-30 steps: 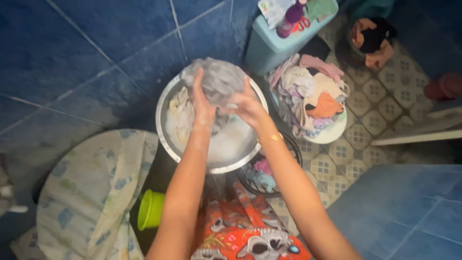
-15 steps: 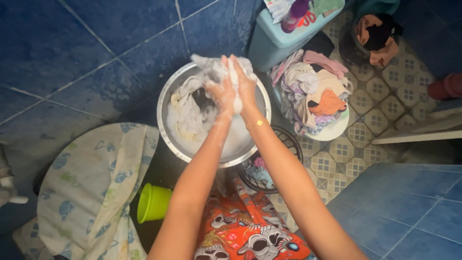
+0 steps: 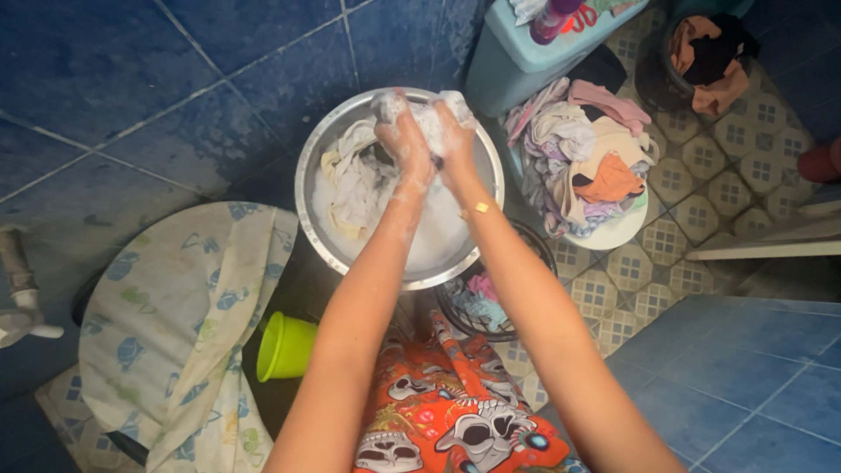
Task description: The person hand-washes multiple pieces of clothing in a metal basin filled with soapy water. They scrub and rinse items one by one, including a light green cloth, a dark garment, and a white cloth, then place them into a basket.
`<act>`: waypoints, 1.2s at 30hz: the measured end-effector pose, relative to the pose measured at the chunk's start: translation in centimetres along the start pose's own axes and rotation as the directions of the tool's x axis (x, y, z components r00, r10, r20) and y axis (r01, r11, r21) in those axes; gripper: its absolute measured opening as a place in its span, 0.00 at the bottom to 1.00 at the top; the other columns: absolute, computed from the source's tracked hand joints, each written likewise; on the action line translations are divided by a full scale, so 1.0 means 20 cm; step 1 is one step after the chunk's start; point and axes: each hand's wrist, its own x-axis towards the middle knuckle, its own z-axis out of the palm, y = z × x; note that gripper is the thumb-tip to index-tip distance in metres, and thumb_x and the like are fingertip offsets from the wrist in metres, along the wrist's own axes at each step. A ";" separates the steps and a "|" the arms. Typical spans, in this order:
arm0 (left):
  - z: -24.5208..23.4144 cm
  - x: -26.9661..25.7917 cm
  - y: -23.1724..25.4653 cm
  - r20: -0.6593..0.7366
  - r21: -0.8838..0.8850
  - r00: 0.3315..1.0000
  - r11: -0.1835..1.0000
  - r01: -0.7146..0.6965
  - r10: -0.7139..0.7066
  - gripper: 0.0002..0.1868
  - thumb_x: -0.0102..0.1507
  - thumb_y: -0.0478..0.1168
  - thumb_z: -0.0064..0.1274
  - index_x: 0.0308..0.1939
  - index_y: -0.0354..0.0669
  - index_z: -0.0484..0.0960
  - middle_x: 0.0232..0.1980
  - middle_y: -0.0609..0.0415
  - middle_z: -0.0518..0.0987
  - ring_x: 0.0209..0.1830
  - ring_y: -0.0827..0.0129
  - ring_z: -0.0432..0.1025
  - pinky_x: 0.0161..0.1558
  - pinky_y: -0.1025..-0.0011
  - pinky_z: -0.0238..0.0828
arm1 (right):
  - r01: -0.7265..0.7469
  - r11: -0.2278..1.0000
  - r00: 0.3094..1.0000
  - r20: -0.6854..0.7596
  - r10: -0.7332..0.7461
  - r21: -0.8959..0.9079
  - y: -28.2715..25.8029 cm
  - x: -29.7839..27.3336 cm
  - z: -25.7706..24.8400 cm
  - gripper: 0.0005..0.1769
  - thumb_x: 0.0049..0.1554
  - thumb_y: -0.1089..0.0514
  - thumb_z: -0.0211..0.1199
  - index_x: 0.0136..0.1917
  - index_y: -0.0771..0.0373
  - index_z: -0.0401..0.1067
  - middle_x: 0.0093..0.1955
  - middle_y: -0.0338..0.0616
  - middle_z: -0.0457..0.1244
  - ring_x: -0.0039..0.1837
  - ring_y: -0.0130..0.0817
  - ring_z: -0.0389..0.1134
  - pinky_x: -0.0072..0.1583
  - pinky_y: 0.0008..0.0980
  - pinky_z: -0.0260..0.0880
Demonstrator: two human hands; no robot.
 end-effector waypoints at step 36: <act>-1.04 0.17 -1.06 0.694 0.684 0.697 0.135 -0.717 0.184 0.16 0.66 0.44 0.45 0.57 0.50 0.76 0.62 0.39 0.75 0.63 0.40 0.68 0.62 0.47 0.64 | -0.077 0.854 0.947 0.230 0.224 -0.514 0.70 -0.24 -0.62 0.34 0.49 0.52 0.61 0.68 0.61 0.62 0.63 0.44 0.64 0.61 0.41 0.66 0.59 0.44 0.66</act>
